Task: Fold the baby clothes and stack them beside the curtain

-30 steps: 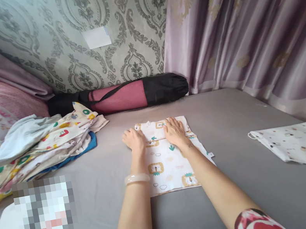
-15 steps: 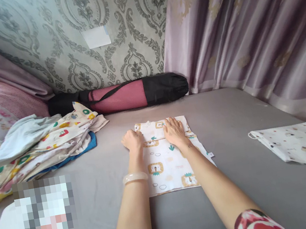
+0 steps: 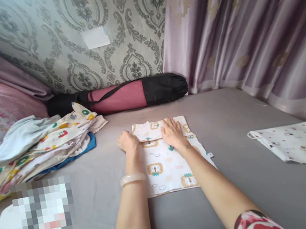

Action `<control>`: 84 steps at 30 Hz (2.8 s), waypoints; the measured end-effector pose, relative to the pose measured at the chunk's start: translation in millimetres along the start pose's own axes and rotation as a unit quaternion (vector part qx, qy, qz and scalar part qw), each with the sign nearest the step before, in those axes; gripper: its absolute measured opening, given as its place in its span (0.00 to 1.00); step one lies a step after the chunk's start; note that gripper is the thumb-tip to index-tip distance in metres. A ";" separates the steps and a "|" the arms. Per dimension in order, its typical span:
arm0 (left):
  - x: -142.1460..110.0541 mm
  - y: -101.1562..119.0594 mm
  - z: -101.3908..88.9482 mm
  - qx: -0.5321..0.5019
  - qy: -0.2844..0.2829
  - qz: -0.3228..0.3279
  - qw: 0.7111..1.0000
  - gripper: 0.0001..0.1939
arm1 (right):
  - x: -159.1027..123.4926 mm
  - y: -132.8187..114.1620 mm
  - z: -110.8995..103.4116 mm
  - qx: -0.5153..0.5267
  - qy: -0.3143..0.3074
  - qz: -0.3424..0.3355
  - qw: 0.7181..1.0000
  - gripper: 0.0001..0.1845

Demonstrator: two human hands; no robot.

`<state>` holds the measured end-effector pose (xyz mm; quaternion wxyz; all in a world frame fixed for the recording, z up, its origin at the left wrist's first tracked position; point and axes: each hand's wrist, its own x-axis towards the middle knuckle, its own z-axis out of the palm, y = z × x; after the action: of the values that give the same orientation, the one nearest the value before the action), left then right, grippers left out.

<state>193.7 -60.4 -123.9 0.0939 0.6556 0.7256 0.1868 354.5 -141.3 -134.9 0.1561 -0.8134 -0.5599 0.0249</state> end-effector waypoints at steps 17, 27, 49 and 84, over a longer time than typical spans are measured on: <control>-15.4 19.6 33.9 0.086 -0.078 0.240 0.964 0.32 | -7.1 -15.3 9.7 -0.008 -0.043 -0.090 0.995 0.28; -12.2 23.3 34.9 0.035 -0.009 0.272 0.962 0.27 | -2.2 -8.1 8.4 -0.013 -0.001 -0.042 0.999 0.29; -6.7 15.5 30.1 0.016 -0.057 0.219 0.974 0.28 | 6.4 19.9 1.7 -0.025 0.034 0.108 0.993 0.31; -80.5 -141.6 -55.1 -0.040 -0.160 0.296 0.941 0.26 | -180.6 108.8 -58.8 -0.064 -0.008 -0.075 0.995 0.28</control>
<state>52.8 -158.0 -138.1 0.1753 0.8578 0.4661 0.1273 398.3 -355.8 -134.0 0.1008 -0.7769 -0.6213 -0.0161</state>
